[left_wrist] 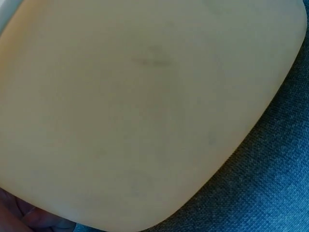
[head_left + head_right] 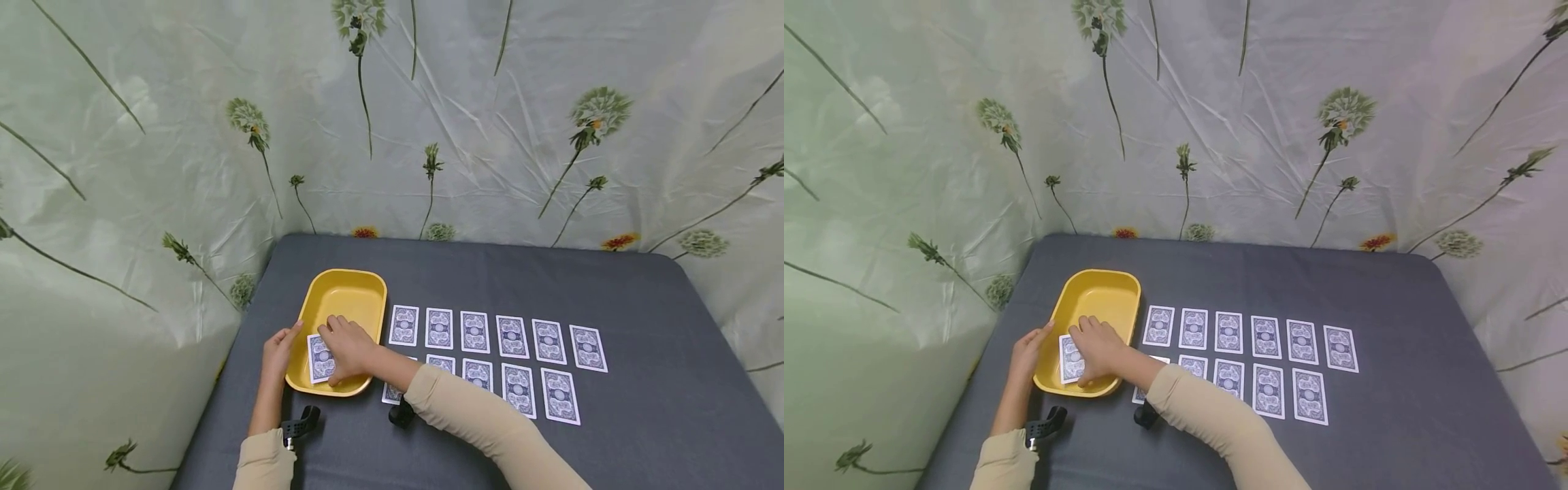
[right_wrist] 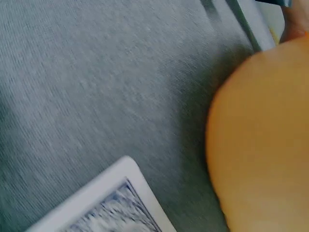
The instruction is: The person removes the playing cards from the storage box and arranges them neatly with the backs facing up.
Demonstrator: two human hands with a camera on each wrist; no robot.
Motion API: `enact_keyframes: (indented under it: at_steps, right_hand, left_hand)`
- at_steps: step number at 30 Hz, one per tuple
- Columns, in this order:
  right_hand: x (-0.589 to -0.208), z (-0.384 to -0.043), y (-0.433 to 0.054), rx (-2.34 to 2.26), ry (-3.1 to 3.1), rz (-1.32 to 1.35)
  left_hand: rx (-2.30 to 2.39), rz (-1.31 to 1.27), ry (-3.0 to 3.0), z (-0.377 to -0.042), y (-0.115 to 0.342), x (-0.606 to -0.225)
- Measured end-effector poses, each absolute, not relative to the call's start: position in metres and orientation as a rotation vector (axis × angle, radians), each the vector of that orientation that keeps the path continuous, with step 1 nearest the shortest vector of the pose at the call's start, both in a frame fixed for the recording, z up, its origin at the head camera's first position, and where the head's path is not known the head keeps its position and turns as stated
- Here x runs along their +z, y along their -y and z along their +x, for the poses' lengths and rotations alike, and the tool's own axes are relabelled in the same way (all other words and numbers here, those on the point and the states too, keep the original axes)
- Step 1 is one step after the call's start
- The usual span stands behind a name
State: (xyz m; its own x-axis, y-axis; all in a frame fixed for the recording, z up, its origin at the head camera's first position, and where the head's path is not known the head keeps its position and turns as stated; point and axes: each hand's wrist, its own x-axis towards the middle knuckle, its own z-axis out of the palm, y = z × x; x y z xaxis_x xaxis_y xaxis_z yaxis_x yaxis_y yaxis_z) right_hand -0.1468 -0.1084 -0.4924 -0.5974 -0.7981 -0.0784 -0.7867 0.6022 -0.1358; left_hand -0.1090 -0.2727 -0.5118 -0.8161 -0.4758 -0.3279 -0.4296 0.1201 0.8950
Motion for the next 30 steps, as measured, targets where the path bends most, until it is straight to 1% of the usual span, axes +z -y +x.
enact_keyframes:
  at_steps: [7,14,22,30]
  right_hand:
    - [-0.467,-0.163,0.097,-0.293,-2.74,-1.343]
    - [-0.446,-0.178,0.067,-0.402,-2.713,-1.369]
    - [-0.428,-0.2,-0.002,-0.472,-2.753,-1.311]
    - [-0.418,-0.207,-0.077,-0.434,-2.837,-1.159]
  left_hand:
    - [-1.785,0.947,2.331,-0.109,0.276,-0.512]
    - [-1.808,0.966,2.339,-0.109,0.274,-0.512]
    - [-1.829,0.972,2.372,-0.106,0.273,-0.513]
    - [-1.809,0.981,2.386,-0.106,0.273,-0.51]
